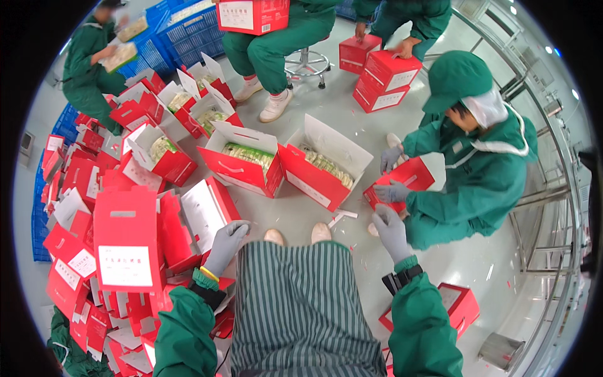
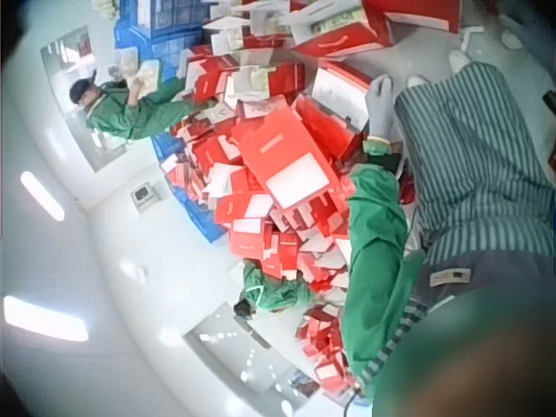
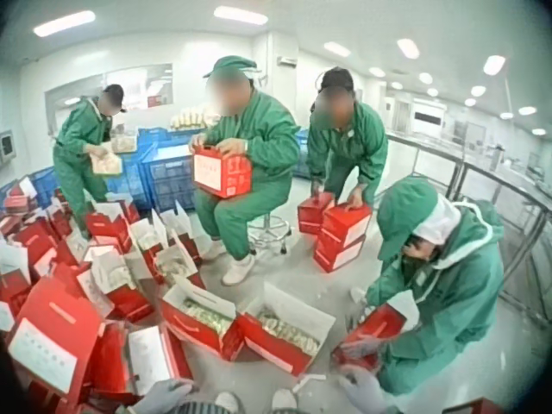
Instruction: The person places packaged food items into red cardboard boxes, closes the flaps, and applies adhesive tape to seal them. The process is repeated for multiple boxes in a factory setting.
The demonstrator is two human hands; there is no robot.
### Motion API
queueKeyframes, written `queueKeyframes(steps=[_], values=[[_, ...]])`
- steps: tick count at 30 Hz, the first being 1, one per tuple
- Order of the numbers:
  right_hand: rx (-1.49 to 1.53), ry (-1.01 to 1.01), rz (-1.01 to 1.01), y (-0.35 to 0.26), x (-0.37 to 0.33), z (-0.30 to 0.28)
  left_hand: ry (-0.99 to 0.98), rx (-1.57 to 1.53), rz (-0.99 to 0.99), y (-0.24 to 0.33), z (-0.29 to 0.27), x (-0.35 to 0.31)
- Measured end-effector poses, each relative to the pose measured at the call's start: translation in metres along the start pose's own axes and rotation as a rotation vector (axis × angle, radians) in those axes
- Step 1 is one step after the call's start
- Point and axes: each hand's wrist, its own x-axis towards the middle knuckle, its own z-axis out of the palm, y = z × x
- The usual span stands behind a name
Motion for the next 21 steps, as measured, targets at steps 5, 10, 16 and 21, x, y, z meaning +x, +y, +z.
queueKeyframes(steps=[5, 10, 16, 21], values=[[-0.584, 0.215, -0.388, 0.026, 0.163, 0.034, -0.01, 0.617, 0.332, 0.035, 0.036, 0.111], [-0.682, -0.013, -0.242, 0.034, 0.235, 0.059, -0.081, 1.018, 0.857, 0.052, 0.108, 0.245], [-0.95, -0.316, -0.143, 0.035, 0.249, 0.064, -0.415, 1.439, 0.808, 0.009, 0.137, 0.296], [-1.046, -0.283, -0.249, -0.002, 0.244, 0.028, -0.345, 1.326, 1.059, 0.033, 0.12, 0.274]])
